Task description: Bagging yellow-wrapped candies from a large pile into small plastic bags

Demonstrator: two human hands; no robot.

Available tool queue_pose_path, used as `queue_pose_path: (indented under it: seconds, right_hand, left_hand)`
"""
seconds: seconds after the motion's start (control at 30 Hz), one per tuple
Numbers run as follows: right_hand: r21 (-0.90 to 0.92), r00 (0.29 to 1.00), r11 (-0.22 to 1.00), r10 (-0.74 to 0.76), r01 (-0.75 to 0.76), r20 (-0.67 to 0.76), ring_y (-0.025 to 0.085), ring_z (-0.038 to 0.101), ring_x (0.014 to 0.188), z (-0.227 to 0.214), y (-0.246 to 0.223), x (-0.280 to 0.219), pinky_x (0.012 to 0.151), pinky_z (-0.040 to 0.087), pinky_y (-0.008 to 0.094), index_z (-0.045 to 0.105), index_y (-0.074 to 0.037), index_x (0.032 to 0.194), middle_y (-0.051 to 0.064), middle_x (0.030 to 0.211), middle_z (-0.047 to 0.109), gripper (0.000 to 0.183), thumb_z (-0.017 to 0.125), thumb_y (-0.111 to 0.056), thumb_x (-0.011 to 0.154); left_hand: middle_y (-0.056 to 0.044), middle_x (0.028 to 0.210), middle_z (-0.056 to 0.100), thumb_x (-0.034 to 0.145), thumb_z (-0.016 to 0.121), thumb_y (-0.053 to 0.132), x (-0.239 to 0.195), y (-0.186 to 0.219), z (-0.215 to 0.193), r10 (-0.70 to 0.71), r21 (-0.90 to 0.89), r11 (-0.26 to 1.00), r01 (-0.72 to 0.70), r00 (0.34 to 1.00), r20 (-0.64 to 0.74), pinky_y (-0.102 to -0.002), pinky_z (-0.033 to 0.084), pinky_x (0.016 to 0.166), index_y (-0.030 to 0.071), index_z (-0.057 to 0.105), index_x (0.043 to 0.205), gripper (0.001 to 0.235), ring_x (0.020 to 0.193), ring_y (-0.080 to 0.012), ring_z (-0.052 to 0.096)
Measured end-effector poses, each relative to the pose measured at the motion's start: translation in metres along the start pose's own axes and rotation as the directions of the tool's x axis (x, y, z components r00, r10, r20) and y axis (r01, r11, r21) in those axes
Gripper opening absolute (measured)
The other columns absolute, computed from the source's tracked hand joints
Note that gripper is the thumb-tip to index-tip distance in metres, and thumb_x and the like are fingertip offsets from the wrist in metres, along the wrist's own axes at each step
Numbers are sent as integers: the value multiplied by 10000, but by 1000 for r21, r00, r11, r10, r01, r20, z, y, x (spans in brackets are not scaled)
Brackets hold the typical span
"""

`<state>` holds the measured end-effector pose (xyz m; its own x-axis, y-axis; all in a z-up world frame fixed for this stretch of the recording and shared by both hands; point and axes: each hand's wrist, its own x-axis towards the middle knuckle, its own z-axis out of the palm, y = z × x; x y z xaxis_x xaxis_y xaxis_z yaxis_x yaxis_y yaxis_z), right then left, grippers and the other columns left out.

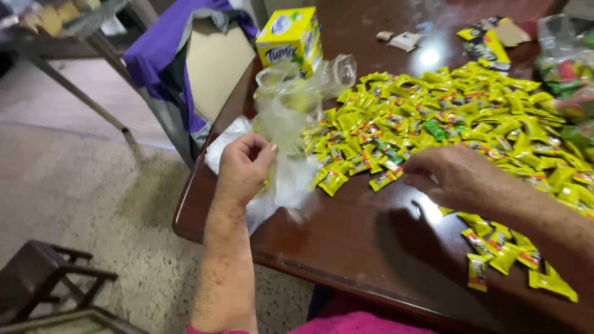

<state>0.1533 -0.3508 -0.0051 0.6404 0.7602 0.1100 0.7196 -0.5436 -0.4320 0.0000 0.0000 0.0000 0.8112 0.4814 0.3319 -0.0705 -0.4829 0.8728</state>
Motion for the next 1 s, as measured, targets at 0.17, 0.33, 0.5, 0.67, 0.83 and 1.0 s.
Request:
queue_pose_path:
  seconds: [0.17,0.33,0.5,0.67,0.83,1.0]
  right_hand:
    - [230,955,943,-190,242,-230,383,664,1117,-2,-20,-24,948,515,514,639,-168,1289,162,1138,700,609,827,-363,743]
    - [483,903,770,-286,416,-322,432,466,1396,-14,-50,-35,1137,362,563,372,-44,1566,258,1501,506,1142,926,-443,650]
    - [778,954,587,33,223,-298,91,640,568,3,1,-30,583,537,241,734,-75,856,40,565,680,67,695,-25,875]
    - [779,898,620,285,93,-335,113,523,611,-5,57,-47,626,465,270,701,-83,779,20,589,573,231,655,-183,982]
    - [824,781,553,566,-122,-264,171,488,618,-5,75,-53,615,405,311,715,-77,773,64,597,548,240,694,-234,953]
    - [913,707,407,651,-19,-276,105,571,537,-3,87,-46,549,380,205,749,-81,907,75,573,635,200,615,-209,983]
  left_hand:
    - [-116,573,624,942,621,-6,-23,73,35,145,-417,908,-29,957,250,-302,560,473,18,646,909,48,477,-179,635]
    - [-75,619,628,958,627,-17,-48,127,95,309,-434,901,-16,725,615,-302,547,456,12,732,988,113,537,-117,604]
    - [-24,965,602,690,875,-76,-52,119,138,245,-534,836,127,784,571,-275,528,885,95,514,1410,824,927,-131,593]
    - [-118,789,734,862,711,21,-20,42,172,122,-303,949,87,785,608,-324,573,719,16,787,1038,192,768,-152,663]
    - [-169,801,757,877,714,46,-20,29,167,-44,-383,839,386,750,660,-265,578,639,-75,724,1184,331,720,-161,708]
    - [-150,742,747,870,726,7,-13,-9,175,-184,-425,753,502,782,596,-297,607,608,-65,794,1060,214,649,-165,713]
